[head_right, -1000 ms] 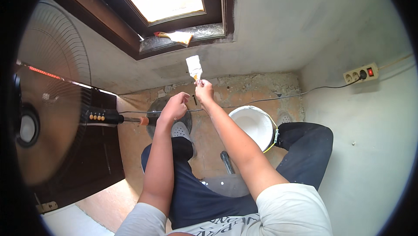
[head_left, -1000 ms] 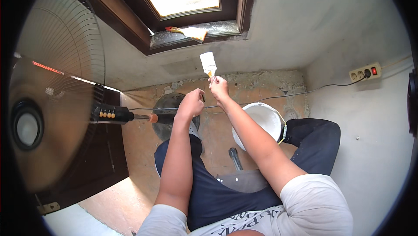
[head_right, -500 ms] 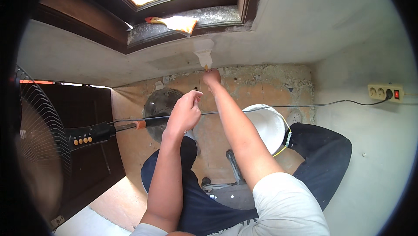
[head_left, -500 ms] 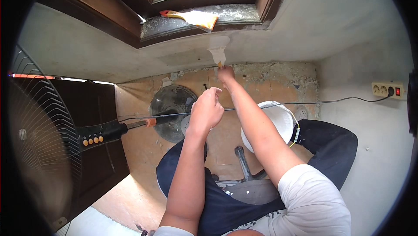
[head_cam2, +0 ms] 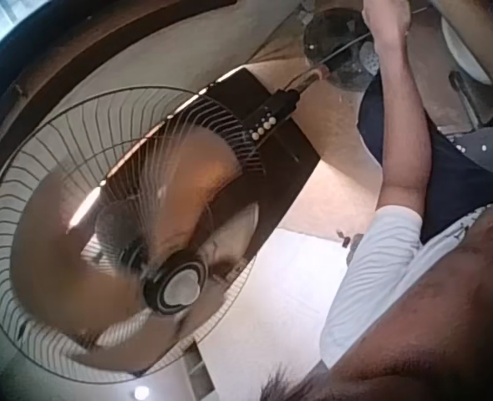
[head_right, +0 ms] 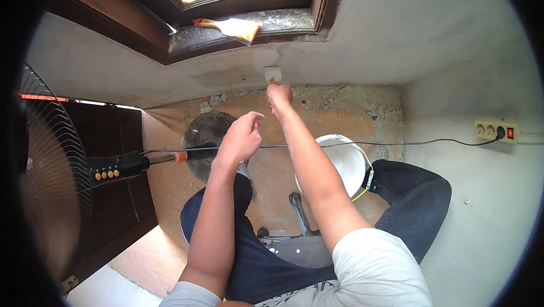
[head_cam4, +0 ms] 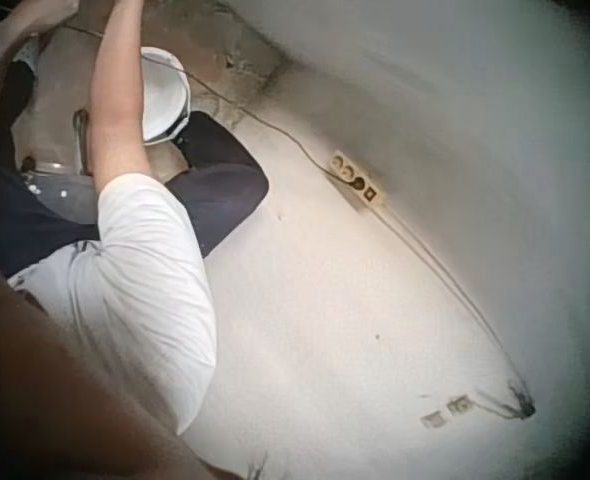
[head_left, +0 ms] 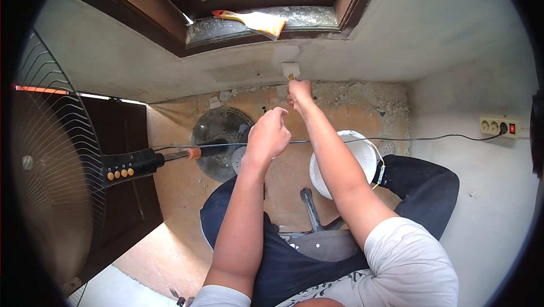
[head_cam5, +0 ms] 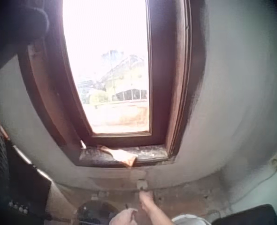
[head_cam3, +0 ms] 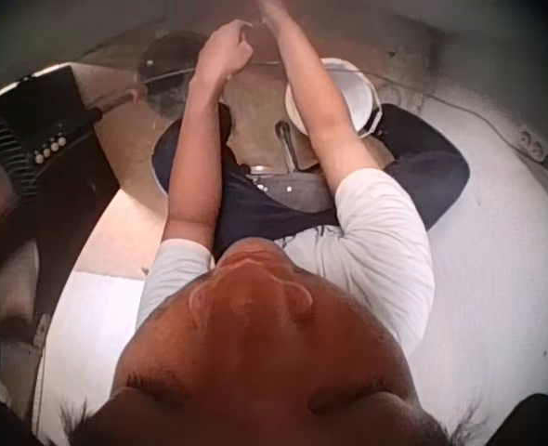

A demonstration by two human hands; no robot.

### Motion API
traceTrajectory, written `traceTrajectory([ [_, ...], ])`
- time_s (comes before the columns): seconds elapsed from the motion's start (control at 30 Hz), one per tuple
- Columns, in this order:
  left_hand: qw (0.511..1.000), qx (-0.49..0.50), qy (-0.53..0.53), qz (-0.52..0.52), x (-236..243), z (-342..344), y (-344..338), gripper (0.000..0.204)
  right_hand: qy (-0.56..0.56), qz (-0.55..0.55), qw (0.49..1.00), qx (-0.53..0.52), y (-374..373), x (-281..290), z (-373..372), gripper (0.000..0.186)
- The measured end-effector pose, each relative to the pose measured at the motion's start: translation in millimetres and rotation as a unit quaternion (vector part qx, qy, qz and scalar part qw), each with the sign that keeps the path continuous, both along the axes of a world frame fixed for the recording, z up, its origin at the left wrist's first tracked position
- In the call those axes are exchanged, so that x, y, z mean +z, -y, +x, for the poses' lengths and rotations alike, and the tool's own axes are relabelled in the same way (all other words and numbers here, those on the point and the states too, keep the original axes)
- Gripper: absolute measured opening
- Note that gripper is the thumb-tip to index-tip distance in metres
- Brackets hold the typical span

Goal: The person patches a hole in a wall above a window with white putty, using a scraper to apply and smooth the putty.

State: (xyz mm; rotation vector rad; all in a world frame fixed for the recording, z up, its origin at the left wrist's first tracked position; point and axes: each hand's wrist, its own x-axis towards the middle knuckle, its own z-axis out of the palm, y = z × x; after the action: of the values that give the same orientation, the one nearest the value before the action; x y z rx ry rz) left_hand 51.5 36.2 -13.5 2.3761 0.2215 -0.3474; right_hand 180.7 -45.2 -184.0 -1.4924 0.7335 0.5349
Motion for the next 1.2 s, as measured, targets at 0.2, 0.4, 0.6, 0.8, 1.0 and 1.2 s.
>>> traceTrajectory([
  [0.2,1.000,-0.002,-0.006,-0.016,0.2,-5.0,-3.2,0.034,0.237,-0.128,0.963,-0.022,24.1,46.8,-38.1,0.021],
  [0.4,1.000,-0.013,0.001,-0.017,-0.1,-8.1,-6.3,0.033,0.216,-0.105,0.970,0.025,21.4,36.9,-31.1,0.019],
  [0.6,1.000,-0.008,0.007,-0.023,0.3,-8.9,-10.0,0.032,0.105,-0.091,0.988,0.065,1.0,-3.3,2.6,0.021],
  [0.8,1.000,0.003,0.006,-0.024,2.8,-4.8,-17.4,0.030,-0.068,-0.136,0.980,0.127,-14.3,-79.6,16.9,0.027],
  [1.0,0.999,0.006,-0.002,-0.038,4.6,-2.5,-15.6,0.029,-0.068,-0.234,0.938,0.248,-1.0,-140.7,25.0,0.020],
  [1.2,0.999,0.003,-0.030,-0.044,4.9,1.8,-13.2,0.029,-0.130,-0.129,0.945,0.270,0.7,-141.5,24.7,0.018],
])
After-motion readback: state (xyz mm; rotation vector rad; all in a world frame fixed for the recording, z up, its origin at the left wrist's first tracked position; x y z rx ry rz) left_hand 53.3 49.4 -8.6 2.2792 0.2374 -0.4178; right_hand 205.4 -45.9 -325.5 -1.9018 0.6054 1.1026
